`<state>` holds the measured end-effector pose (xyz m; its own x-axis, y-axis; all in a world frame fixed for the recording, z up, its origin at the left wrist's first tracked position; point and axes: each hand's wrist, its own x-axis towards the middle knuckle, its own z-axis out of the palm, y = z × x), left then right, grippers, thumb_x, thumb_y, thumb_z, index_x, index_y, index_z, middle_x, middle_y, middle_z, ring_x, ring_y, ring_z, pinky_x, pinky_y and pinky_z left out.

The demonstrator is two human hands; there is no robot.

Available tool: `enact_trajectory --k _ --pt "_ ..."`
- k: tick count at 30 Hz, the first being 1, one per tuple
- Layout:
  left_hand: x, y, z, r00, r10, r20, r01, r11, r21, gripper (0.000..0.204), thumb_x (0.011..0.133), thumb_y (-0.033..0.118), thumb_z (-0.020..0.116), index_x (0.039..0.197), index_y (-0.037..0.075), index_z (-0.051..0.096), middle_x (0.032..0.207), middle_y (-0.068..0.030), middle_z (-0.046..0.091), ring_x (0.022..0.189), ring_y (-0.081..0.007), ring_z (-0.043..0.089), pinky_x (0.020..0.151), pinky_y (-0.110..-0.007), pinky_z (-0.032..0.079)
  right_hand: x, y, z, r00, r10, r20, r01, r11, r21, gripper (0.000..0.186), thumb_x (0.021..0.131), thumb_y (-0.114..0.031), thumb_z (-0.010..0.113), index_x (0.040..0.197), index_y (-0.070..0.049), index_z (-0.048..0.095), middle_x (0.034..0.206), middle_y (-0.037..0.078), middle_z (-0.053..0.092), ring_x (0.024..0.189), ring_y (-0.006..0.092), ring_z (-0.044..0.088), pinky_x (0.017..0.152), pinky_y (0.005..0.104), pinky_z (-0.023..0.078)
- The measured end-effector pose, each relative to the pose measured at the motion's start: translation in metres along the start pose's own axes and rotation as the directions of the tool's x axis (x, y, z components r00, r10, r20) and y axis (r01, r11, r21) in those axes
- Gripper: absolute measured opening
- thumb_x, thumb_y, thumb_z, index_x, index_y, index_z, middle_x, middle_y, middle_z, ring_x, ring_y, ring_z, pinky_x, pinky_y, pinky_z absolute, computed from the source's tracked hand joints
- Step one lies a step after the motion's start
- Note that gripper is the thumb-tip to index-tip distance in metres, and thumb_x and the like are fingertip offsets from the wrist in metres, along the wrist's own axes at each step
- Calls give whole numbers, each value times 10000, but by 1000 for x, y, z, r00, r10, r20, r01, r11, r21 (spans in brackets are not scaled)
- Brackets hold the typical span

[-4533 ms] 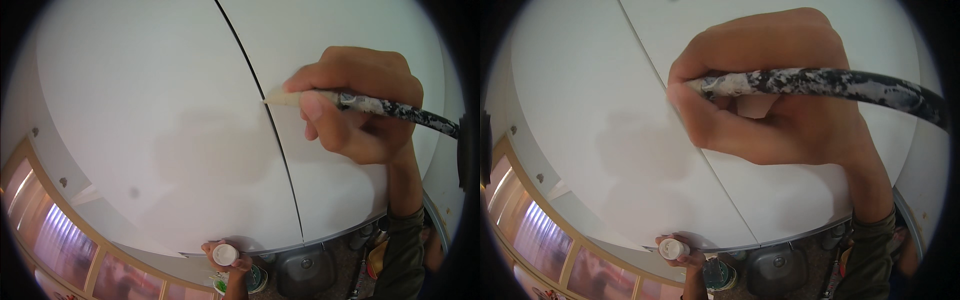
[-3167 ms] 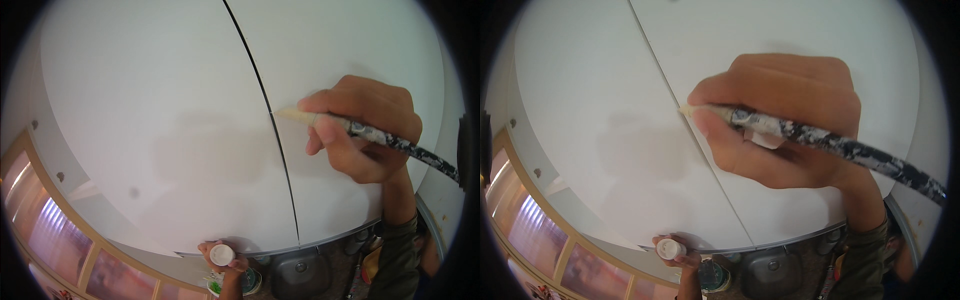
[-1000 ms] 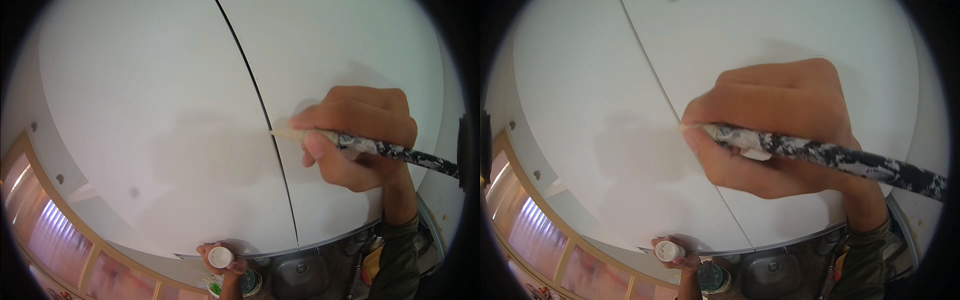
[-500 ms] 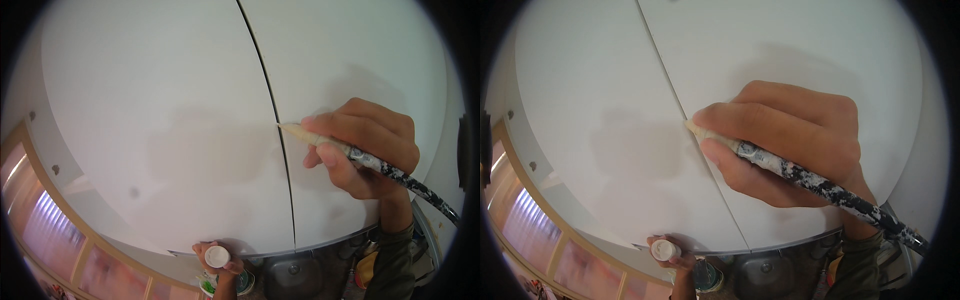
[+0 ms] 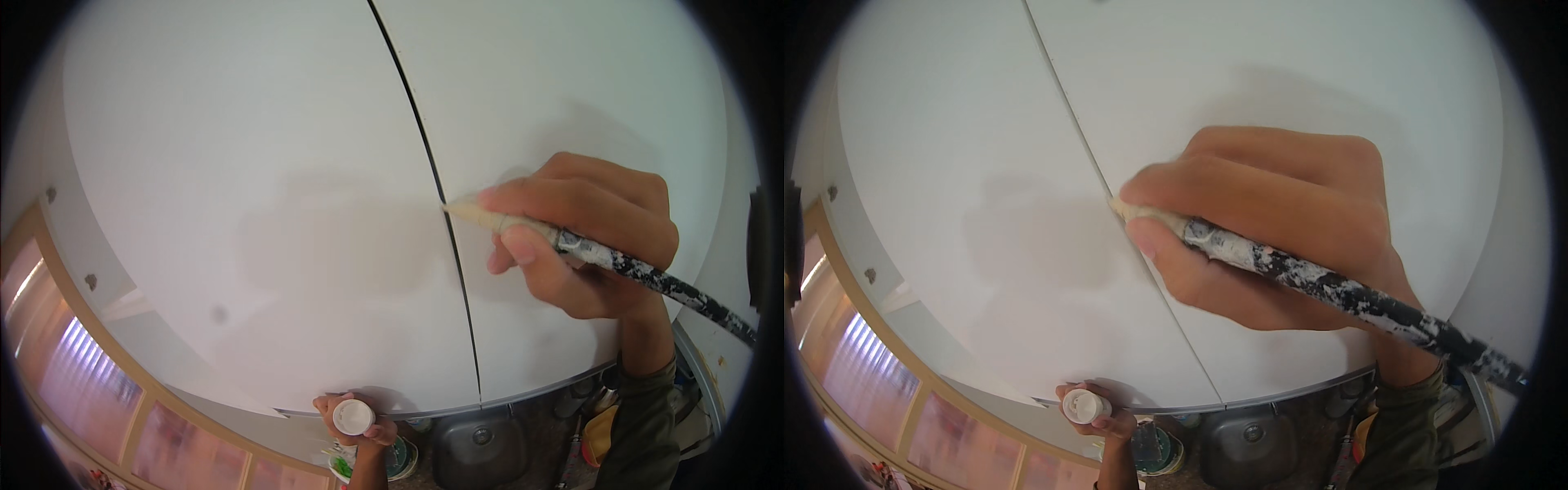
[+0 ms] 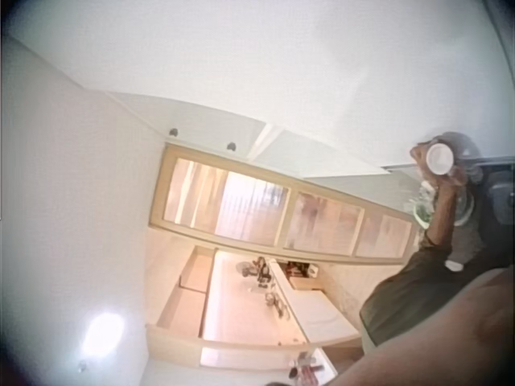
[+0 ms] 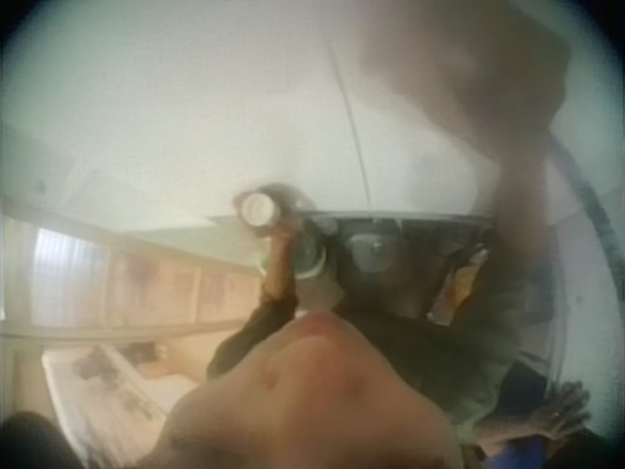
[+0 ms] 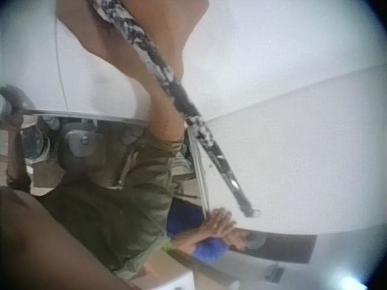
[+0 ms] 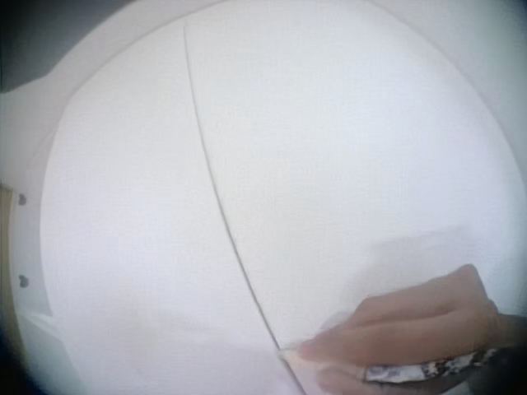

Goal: The person applies white caulk along the vertical seam between two white cabinet doors using a small brush. They repeatedly dip the brush into a small white container to reload caulk and continue smoothing the bead along the seam.

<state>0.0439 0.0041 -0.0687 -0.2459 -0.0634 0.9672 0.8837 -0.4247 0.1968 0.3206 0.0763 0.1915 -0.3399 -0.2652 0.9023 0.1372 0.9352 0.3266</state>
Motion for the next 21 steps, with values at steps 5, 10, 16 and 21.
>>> enact_trajectory --k 5,10,16,21 --pt "3 1 -2 999 19 29 -20 1000 24 612 999 553 380 933 -51 453 830 -110 420 648 -180 426 546 -303 330 -2 0 -1 999 35 2 -35 999 12 175 754 -9 647 894 74 712 635 128 681 526 176 681 476 250 534" --pt "1 -1 -2 999 31 27 -32 999 19 596 1000 542 379 951 -47 456 849 -116 421 652 -179 427 547 -303 332 -1 -3 1 999 39 11 -39 999 -7 174 755 -12 644 890 73 713 638 125 684 532 178 687 466 242 531" --pt "0 -1 -3 999 6 35 -5 1000 -9 594 994 545 396 971 -46 449 861 -111 411 654 -172 433 543 -296 338 -1 0 5 999 -2 -42 1 1000 -5 177 759 -15 641 896 68 714 643 118 688 519 173 677 459 244 527" --pt "-1 -1 -2 1000 -6 25 7 1000 -30 594 991 545 411 971 -47 446 880 -112 407 648 -165 430 530 -288 335 0 -4 1 999 26 24 -26 1000 -14 176 753 -16 641 892 66 712 631 111 685 517 172 675 453 245 525"
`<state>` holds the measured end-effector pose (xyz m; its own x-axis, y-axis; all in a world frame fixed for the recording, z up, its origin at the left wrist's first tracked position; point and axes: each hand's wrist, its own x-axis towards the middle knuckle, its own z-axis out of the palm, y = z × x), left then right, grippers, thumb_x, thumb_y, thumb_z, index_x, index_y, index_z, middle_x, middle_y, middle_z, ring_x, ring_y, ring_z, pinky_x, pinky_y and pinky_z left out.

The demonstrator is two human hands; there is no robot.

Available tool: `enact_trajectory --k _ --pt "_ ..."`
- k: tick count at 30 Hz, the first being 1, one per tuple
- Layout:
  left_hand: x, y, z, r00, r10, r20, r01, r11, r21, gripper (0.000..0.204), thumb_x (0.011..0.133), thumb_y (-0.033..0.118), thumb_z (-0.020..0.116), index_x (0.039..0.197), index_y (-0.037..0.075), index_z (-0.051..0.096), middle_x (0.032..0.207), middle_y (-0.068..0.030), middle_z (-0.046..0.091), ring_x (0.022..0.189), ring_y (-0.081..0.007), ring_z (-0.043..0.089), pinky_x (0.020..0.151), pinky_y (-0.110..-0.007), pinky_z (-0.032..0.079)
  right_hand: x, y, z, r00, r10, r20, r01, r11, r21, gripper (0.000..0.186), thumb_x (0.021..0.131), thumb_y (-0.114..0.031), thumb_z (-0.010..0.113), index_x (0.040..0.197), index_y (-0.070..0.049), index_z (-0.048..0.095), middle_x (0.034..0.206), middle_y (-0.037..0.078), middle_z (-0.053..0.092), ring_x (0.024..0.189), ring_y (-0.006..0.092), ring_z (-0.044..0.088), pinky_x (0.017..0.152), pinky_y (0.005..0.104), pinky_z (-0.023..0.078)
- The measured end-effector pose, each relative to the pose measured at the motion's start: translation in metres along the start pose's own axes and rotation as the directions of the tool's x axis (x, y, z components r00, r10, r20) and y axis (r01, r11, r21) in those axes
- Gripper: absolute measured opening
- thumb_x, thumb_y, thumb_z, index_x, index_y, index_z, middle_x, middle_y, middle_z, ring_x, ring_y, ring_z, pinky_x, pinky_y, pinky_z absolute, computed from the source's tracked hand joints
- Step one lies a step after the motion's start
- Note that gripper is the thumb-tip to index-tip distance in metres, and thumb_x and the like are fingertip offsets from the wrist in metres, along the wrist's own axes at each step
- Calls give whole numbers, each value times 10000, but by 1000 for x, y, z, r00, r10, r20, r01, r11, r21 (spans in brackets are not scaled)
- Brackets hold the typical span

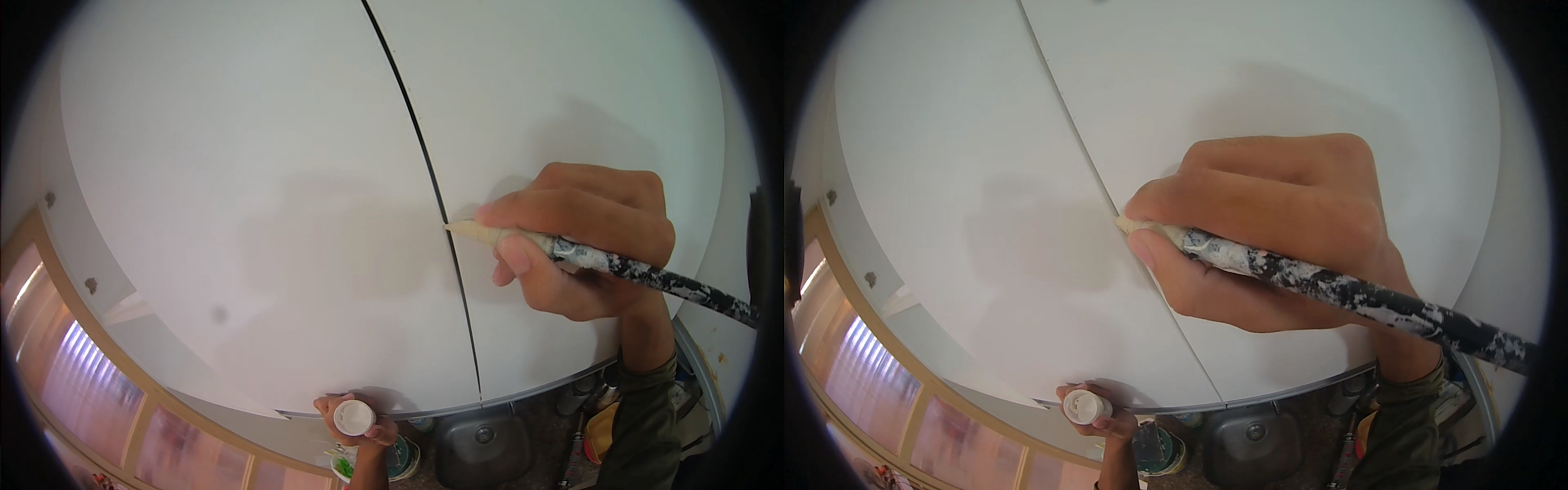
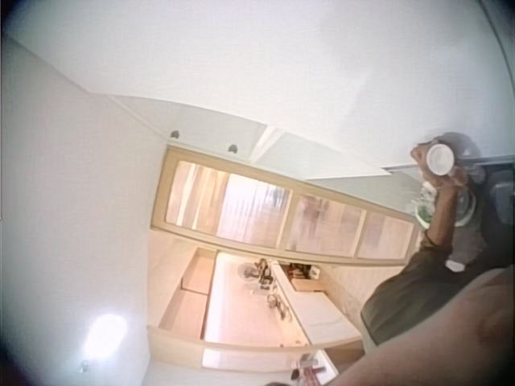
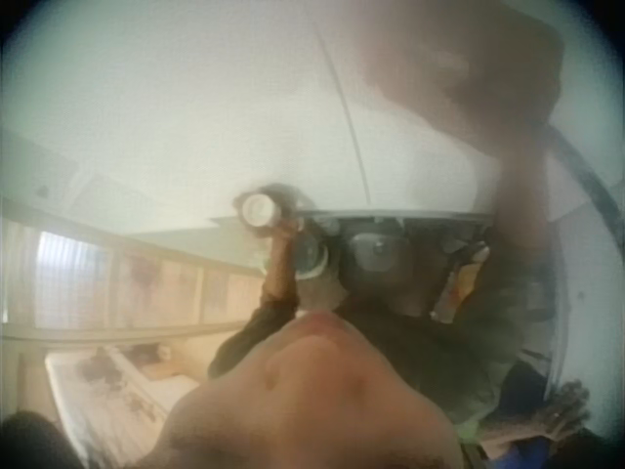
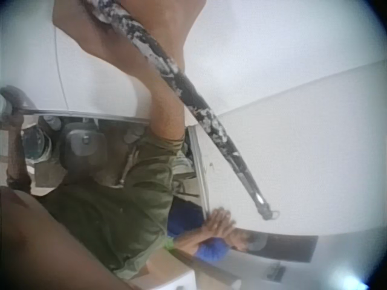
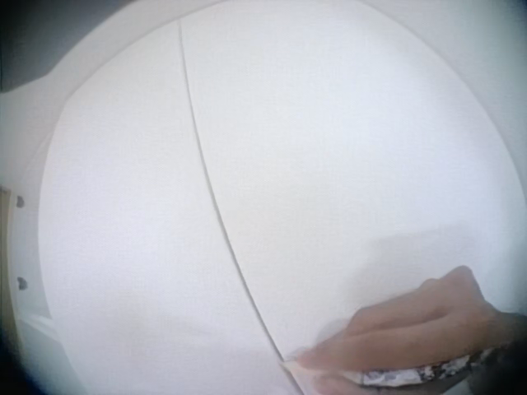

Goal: The person applies white caulk along the vertical seam between two white cabinet doors using a small brush. They repeatedly dip the brush into a small white container to reload caulk and continue smoothing the bead along the seam.

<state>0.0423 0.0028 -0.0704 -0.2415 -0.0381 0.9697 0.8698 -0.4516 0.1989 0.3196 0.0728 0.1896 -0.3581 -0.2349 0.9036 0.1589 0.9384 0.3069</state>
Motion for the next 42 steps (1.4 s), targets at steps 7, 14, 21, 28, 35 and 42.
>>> enact_trajectory --k 7,14,21,28,35,42 --pt "-4 -5 -2 1000 5 -1 -5 1000 -9 624 985 566 423 978 -57 444 928 -123 398 683 -167 435 531 -270 348 -2 1 3 999 10 -32 -8 998 58 178 741 -25 645 880 61 714 617 102 685 504 163 662 450 243 521" --pt "-5 -5 -2 1000 -8 -10 8 1000 -7 630 980 563 431 986 -66 442 907 -128 395 700 -171 431 537 -273 343 -6 -1 6 999 -15 -42 18 998 58 175 784 -48 648 898 74 699 672 132 695 494 169 661 447 245 522" --pt "1 -3 -2 999 50 -16 -50 998 37 588 983 522 425 999 -66 454 859 -118 398 677 -176 420 539 -295 332 -8 -1 9 998 -44 -45 45 999 18 173 830 -76 648 897 78 691 657 138 682 506 171 675 439 234 520" --pt "-3 -4 -2 999 28 -21 -28 1000 -7 587 978 531 430 1032 -52 480 863 -132 431 671 -172 422 557 -304 346 -8 -4 5 999 -47 12 47 999 -2 166 857 -99 658 875 63 692 643 109 679 499 153 666 428 230 508" --pt "-4 -6 -3 999 36 -27 -36 999 -6 605 970 558 441 1053 -37 506 861 -119 444 671 -169 439 579 -303 355 -8 -5 9 999 -36 -30 36 999 7 162 831 -87 652 878 60 703 599 96 665 474 151 651 429 231 508" --pt "-5 -5 -3 1000 15 -22 -15 1000 -5 625 972 569 433 1044 -48 498 856 -110 430 670 -170 436 567 -301 347 -10 -5 6 1000 16 -6 -15 999 37 157 786 -58 645 854 59 723 604 102 672 464 162 647 447 239 526"
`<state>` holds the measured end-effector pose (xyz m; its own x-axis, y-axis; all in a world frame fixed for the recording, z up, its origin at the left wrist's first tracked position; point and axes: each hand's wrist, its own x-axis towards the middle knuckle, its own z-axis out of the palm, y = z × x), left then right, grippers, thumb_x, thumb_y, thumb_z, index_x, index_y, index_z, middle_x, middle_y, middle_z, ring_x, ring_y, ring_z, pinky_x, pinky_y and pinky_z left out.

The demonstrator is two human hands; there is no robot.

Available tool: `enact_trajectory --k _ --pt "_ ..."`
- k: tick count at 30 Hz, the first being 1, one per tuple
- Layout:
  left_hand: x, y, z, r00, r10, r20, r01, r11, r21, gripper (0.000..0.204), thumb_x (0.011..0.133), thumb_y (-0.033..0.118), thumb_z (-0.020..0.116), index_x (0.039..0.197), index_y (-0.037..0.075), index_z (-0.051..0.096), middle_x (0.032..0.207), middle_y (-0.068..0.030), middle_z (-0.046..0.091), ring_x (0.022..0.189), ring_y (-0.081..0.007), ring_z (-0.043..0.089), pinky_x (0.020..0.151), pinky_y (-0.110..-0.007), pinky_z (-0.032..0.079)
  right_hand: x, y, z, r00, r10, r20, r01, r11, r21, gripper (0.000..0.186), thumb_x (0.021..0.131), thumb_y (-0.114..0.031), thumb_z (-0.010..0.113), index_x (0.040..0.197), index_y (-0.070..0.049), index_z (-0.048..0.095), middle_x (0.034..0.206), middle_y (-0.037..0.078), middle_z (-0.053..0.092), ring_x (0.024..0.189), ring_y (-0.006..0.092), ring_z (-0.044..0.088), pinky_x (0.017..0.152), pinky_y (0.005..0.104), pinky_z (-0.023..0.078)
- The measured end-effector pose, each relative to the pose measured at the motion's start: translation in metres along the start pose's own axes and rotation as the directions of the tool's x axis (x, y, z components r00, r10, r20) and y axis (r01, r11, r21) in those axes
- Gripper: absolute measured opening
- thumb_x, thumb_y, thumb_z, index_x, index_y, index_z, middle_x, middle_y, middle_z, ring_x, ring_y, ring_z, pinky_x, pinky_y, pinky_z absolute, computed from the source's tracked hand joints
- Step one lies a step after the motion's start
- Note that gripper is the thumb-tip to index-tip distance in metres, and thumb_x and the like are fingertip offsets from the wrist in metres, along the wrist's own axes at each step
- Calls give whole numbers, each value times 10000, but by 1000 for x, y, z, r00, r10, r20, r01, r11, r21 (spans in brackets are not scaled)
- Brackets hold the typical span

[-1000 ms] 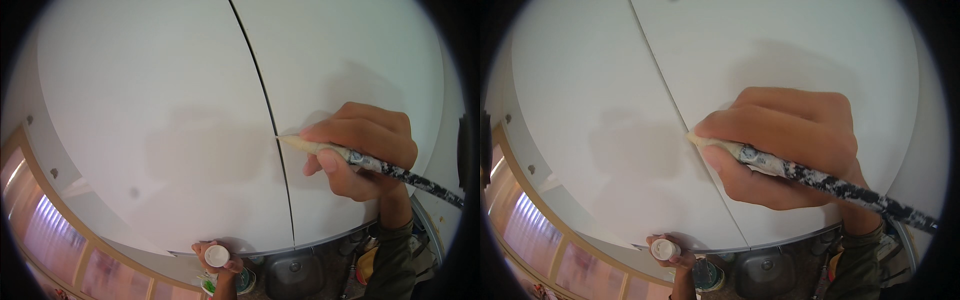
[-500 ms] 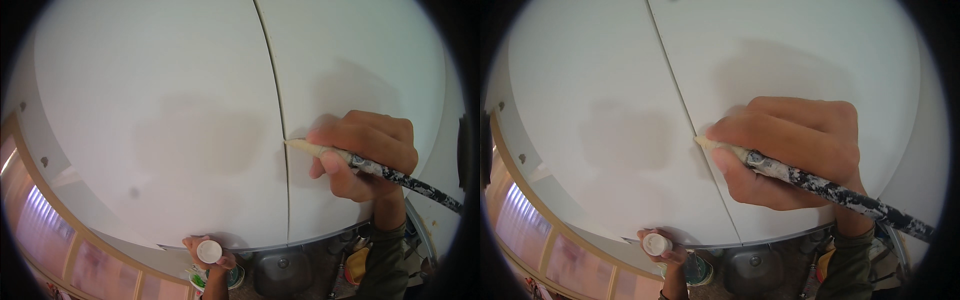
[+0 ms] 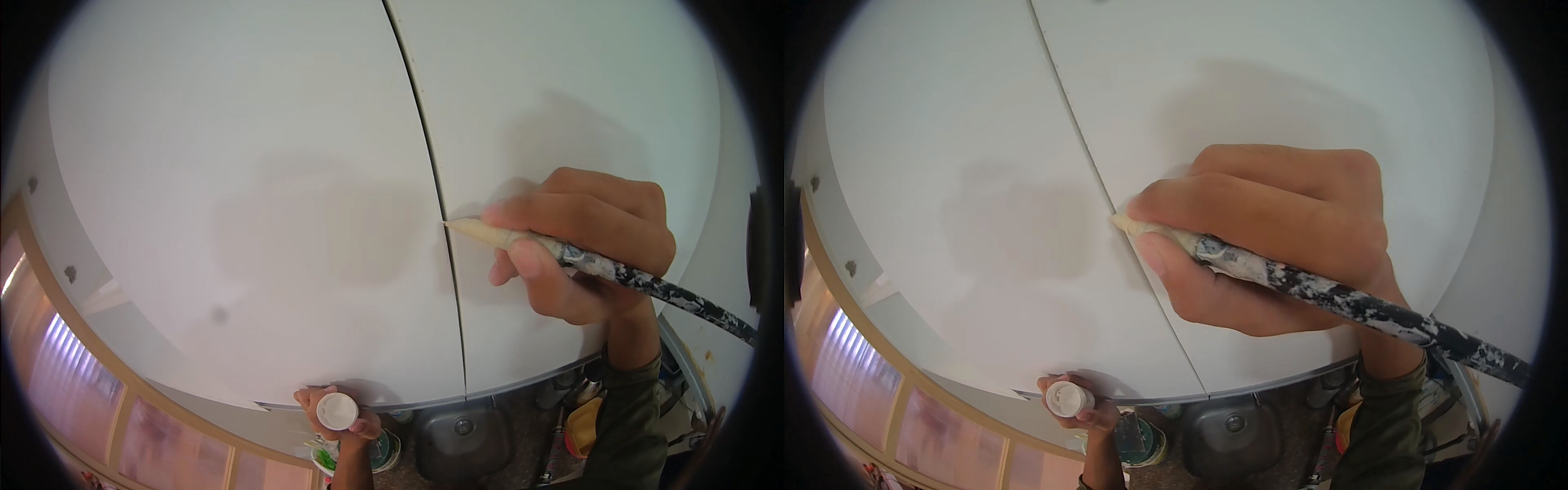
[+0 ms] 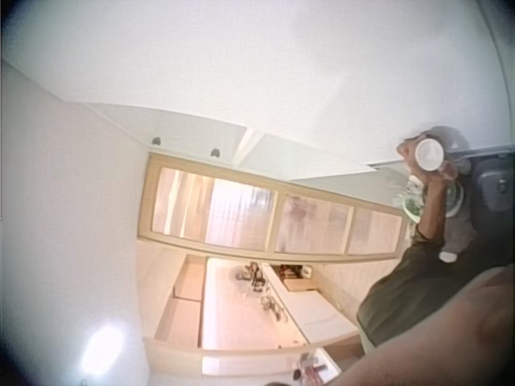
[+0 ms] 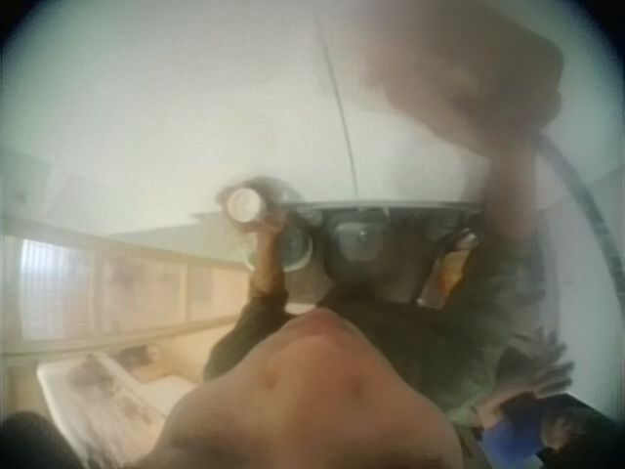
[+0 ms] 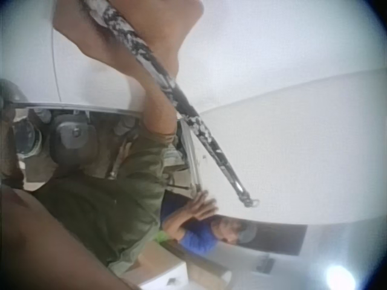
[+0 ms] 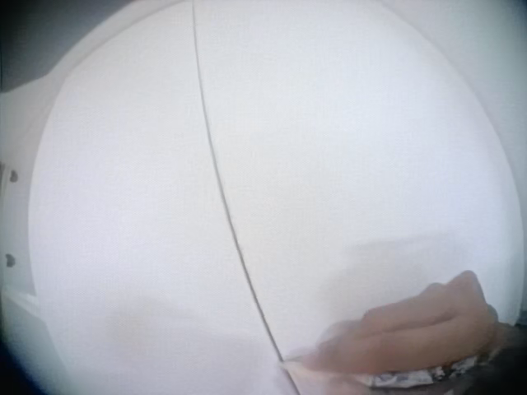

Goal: The person applies white caulk along the vertical seam between two white cabinet doors using a small brush. They repeatedly dip the brush into a small white container to reload caulk and continue smoothing the bead along the seam.

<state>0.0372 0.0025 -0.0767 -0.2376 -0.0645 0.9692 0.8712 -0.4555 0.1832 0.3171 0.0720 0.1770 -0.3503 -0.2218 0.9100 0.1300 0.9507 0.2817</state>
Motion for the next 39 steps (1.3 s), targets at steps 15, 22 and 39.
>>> enact_trajectory --k 15,22,39 --pt "9 6 3 1000 16 17 -17 997 77 636 1004 576 368 842 -34 444 818 -95 399 648 -168 412 530 -292 321 -21 -9 4 999 51 -12 -50 996 72 195 831 -101 673 913 72 705 680 155 697 517 191 684 477 263 561" --pt "9 4 4 999 33 28 -35 998 55 620 1007 557 371 827 -34 420 814 -101 401 640 -169 410 517 -285 310 -20 -9 6 999 33 9 -33 999 -2 185 823 -78 666 928 69 708 682 159 698 518 193 683 478 263 565" --pt "10 5 6 999 44 -29 -42 997 65 643 1002 572 364 833 -40 464 779 -98 414 618 -184 403 529 -307 296 -19 -17 4 996 64 60 -65 998 14 189 846 -100 674 898 78 711 696 175 698 517 190 677 503 276 579"
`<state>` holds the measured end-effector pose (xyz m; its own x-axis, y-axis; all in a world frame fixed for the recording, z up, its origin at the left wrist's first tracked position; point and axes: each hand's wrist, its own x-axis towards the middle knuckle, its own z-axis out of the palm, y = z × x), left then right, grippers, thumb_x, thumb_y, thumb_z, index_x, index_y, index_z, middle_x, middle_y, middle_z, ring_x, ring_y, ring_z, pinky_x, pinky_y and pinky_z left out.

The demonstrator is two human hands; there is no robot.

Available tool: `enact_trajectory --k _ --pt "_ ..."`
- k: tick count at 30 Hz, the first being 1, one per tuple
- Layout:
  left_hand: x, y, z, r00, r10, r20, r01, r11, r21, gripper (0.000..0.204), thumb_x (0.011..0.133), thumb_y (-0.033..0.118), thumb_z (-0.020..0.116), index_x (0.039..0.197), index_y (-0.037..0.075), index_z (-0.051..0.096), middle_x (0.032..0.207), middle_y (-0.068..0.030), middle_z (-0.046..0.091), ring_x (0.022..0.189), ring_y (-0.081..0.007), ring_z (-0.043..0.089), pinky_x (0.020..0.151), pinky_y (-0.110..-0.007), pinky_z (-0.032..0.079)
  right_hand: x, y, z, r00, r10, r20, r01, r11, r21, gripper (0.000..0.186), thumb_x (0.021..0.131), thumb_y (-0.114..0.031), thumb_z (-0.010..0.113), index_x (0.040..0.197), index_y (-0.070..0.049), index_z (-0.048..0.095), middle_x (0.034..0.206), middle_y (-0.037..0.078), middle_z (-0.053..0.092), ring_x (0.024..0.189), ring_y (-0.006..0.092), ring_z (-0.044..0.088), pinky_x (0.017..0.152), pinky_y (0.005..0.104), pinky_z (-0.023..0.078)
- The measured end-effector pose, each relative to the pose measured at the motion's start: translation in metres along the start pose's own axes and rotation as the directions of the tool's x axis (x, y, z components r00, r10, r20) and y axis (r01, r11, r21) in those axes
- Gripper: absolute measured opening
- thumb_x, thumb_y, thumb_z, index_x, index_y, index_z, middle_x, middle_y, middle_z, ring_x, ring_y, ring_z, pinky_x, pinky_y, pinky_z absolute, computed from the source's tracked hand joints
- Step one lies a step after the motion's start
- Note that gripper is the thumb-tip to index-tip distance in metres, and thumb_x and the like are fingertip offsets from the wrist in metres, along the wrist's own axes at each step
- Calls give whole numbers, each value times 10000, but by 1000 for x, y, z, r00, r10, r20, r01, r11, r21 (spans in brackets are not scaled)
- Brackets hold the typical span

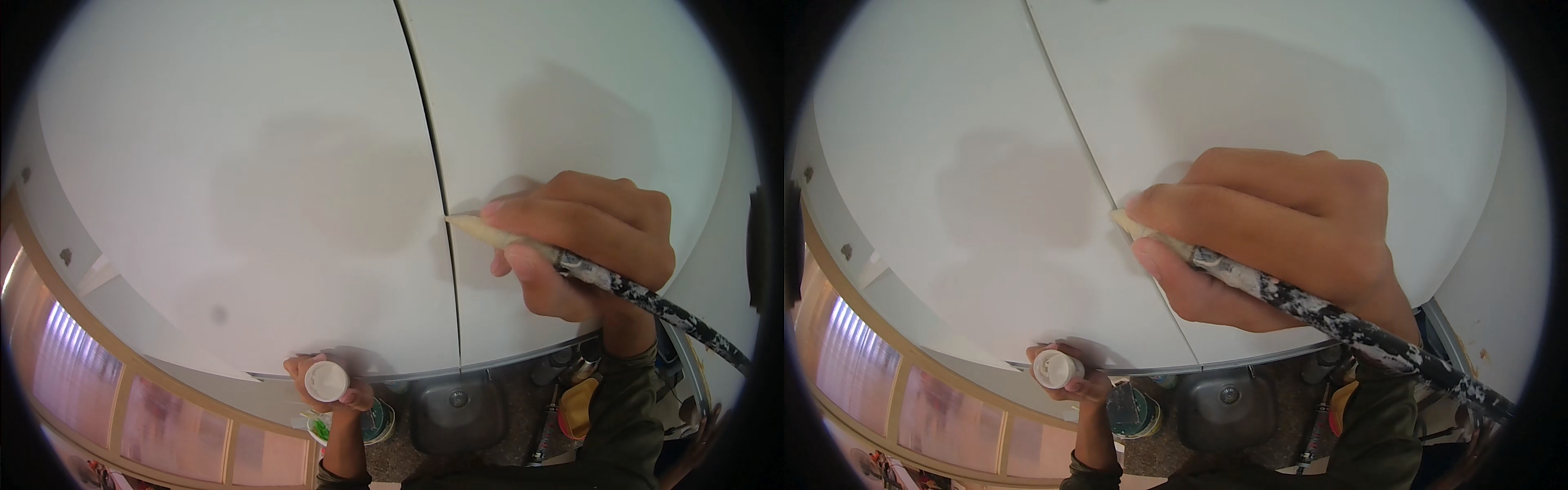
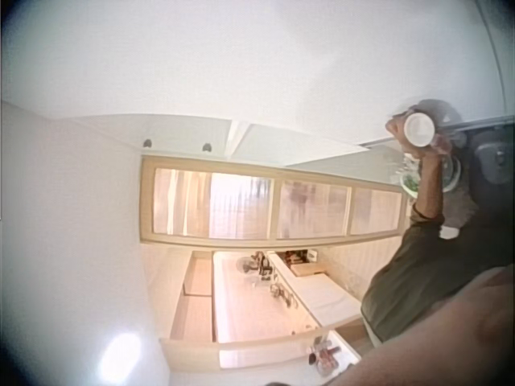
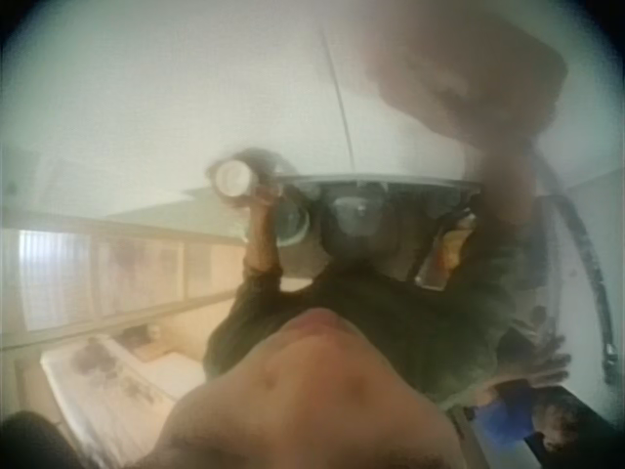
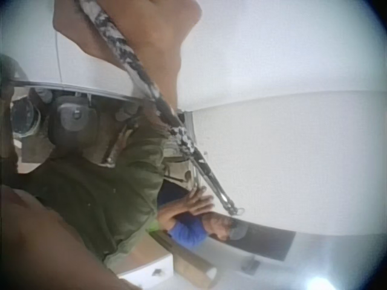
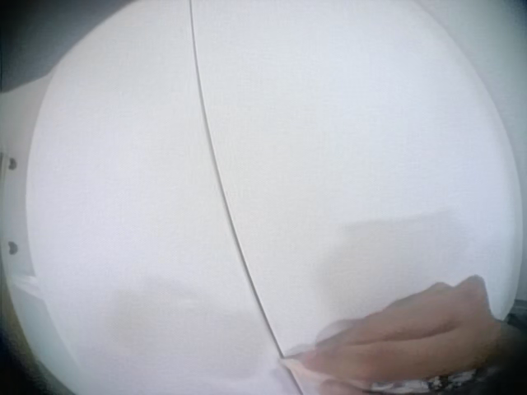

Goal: The person applies white caulk along the vertical seam between two white cabinet doors using a small brush. They repeatedly dip the brush into a small white container to reload caulk and continue smoothing the bead along the seam.

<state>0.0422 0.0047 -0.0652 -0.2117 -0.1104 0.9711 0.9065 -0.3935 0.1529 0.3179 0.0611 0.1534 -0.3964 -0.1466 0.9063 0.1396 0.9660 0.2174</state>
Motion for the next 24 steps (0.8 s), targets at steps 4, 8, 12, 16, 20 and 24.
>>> enact_trajectory --k 4,8,12,16,20,24 --pt "2 3 -1 1000 -14 8 14 1000 19 668 1001 587 352 789 -37 464 771 -88 398 615 -181 396 518 -302 286 -1 -1 3 999 22 -47 -21 1000 14 194 851 -115 679 898 71 714 679 162 696 514 189 677 493 270 570" --pt "0 1 1 1000 -27 -16 27 1000 10 664 1002 588 347 781 -29 453 762 -91 391 616 -182 393 516 -301 285 0 1 0 1000 -11 -11 11 1000 -8 197 853 -121 681 909 65 717 654 148 690 510 184 675 482 261 559" --pt "1 0 -1 1000 -6 5 6 1000 25 647 1002 583 347 792 -24 428 765 -98 392 618 -184 396 513 -299 286 -1 3 5 999 -9 -54 11 1000 27 196 850 -119 680 915 62 719 642 140 687 509 180 675 472 258 553" --pt "0 0 0 1000 -3 7 2 1000 18 638 1004 570 346 814 -32 434 763 -101 396 620 -186 401 513 -304 289 0 2 0 1000 1 -5 -1 1000 3 198 844 -111 678 918 68 717 642 141 687 511 181 676 470 261 554" --pt "1 1 2 1000 -3 0 3 1000 12 635 1007 559 344 824 -40 454 771 -104 402 624 -188 404 517 -309 296 -1 6 3 1000 -8 -27 8 1000 22 195 832 -97 677 919 73 715 638 140 686 515 184 679 471 259 556" --pt "0 -1 -1 999 12 32 -12 1000 26 622 1009 540 344 826 -44 458 786 -107 407 633 -189 405 518 -306 304 0 6 3 1000 -4 -16 5 999 42 183 825 -86 678 916 69 715 643 142 688 521 190 684 476 261 562"
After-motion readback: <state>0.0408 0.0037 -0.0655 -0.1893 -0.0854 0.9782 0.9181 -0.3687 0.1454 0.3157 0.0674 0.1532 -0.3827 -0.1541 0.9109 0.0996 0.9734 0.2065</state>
